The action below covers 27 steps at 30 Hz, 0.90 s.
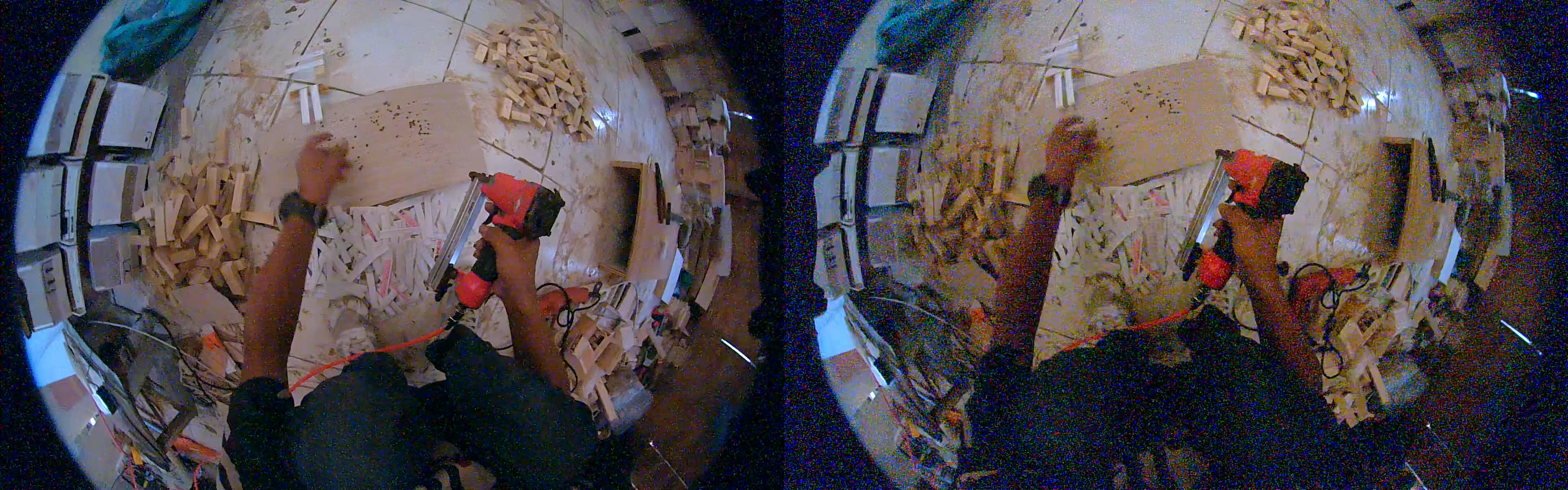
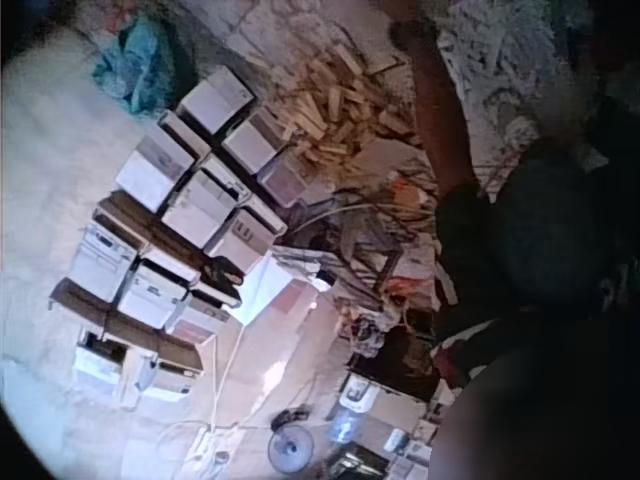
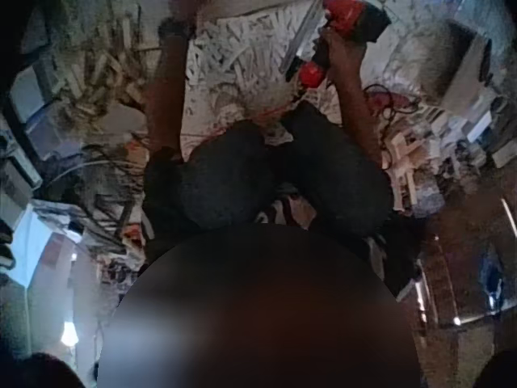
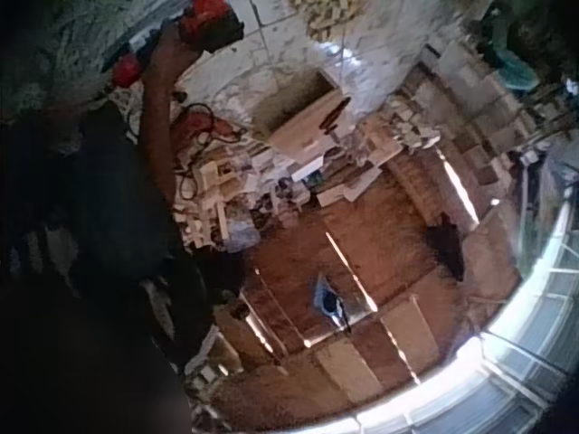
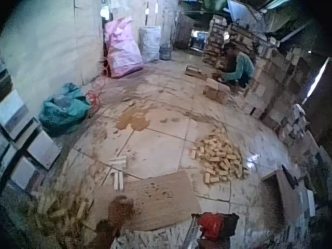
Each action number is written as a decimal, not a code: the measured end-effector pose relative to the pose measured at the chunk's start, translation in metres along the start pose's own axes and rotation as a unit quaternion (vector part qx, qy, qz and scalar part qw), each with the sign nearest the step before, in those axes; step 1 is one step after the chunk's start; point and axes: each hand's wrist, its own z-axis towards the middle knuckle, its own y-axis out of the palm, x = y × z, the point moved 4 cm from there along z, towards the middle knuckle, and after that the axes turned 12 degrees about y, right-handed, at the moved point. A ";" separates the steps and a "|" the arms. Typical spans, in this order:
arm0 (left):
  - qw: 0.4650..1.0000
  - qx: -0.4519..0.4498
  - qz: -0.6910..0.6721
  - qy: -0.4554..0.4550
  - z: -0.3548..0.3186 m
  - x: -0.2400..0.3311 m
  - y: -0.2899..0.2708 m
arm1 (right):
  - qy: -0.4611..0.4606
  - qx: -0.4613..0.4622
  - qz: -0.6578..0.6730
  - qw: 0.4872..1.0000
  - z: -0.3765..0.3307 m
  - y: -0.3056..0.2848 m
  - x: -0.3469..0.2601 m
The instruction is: The person sits on the floor and uses a pneumatic nail gun to attach small wooden blocks to a flat board. They repeatedly pick up blocks, position them, and fire the nail gun to secure them in place.
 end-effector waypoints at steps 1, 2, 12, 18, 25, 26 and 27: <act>0.998 -0.030 0.012 0.063 -0.025 0.013 0.009 | 0.001 -0.007 -0.002 1.000 0.002 -0.001 0.000; 0.986 -0.044 0.038 0.159 -0.049 0.030 0.018 | 0.010 0.010 -0.014 1.000 0.003 -0.006 -0.001; 0.917 0.215 0.308 0.133 -0.089 -0.017 -0.077 | 0.010 -0.038 -0.007 0.999 0.002 -0.003 -0.003; 0.870 0.054 0.487 -0.065 -0.067 -0.067 -0.138 | -0.008 -0.047 -0.016 0.999 -0.002 0.005 -0.008; 0.954 0.031 -0.292 -0.056 -0.074 -0.009 -0.073 | 0.016 -0.030 -0.022 0.999 -0.008 0.004 -0.009; 0.917 0.022 -0.394 -0.051 -0.072 0.003 -0.055 | 0.025 -0.028 -0.016 0.999 -0.007 0.003 -0.007; 0.874 0.014 -0.481 -0.072 -0.071 0.012 -0.036 | 0.044 -0.025 -0.010 0.999 -0.006 0.002 -0.005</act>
